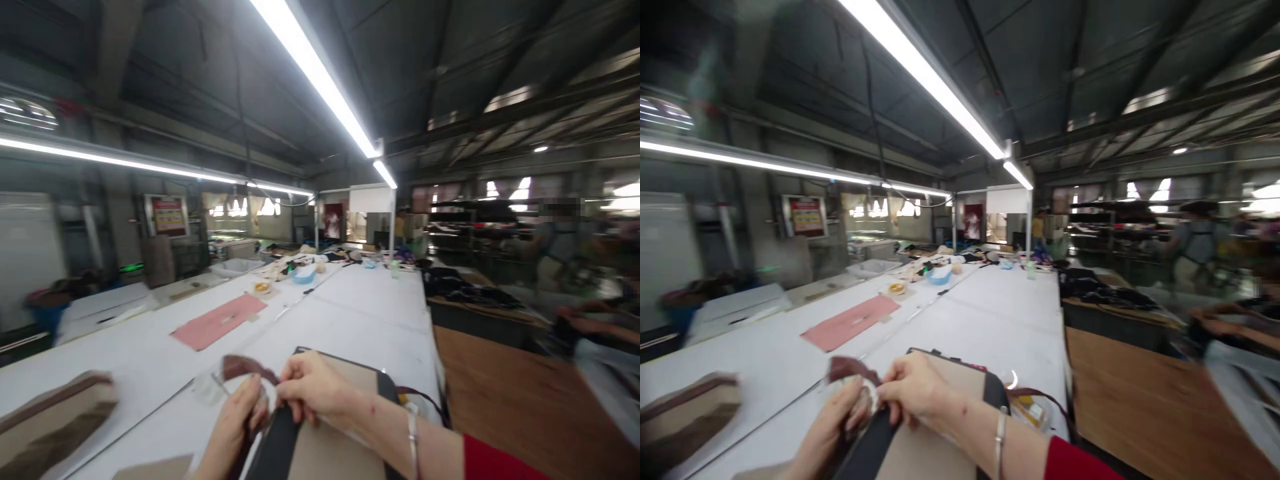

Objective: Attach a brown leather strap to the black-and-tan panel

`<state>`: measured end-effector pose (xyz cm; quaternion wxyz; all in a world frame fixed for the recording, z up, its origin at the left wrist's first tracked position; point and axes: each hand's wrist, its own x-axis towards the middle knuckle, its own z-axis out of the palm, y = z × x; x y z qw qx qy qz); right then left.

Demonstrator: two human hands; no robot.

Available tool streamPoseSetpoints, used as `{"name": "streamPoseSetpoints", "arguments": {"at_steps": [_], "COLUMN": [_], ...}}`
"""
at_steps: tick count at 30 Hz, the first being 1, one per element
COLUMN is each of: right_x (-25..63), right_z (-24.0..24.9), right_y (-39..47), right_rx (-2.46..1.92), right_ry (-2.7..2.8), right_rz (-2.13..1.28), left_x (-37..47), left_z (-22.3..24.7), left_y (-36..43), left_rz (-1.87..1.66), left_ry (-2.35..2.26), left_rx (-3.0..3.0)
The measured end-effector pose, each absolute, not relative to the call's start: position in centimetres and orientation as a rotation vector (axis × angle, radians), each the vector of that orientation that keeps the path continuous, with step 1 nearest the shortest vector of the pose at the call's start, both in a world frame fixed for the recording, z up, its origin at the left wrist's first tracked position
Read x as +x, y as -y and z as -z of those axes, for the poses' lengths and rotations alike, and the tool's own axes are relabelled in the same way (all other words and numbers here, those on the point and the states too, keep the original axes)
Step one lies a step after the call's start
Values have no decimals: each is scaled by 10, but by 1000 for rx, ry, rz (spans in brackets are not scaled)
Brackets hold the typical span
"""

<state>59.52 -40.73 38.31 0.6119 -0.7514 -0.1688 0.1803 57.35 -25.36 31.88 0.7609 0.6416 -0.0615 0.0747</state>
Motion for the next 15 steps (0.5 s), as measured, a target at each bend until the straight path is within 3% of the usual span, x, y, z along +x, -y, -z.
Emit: {"name": "streamPoseSetpoints", "arguments": {"at_steps": [2, 5, 15], "right_x": [603, 608, 602], "right_z": [-381, -380, -379], "right_y": [407, 404, 402], "right_rx": [-1738, -1759, -1806], "right_ry": [437, 470, 572], "right_rz": [-444, -459, -339], "left_x": [559, 551, 576], "left_z": [-331, -354, -410], "left_y": [249, 254, 280], "left_rz": [-35, -145, -248], "left_ry": [158, 212, 459], "left_rx": [1084, 919, 1636]}}
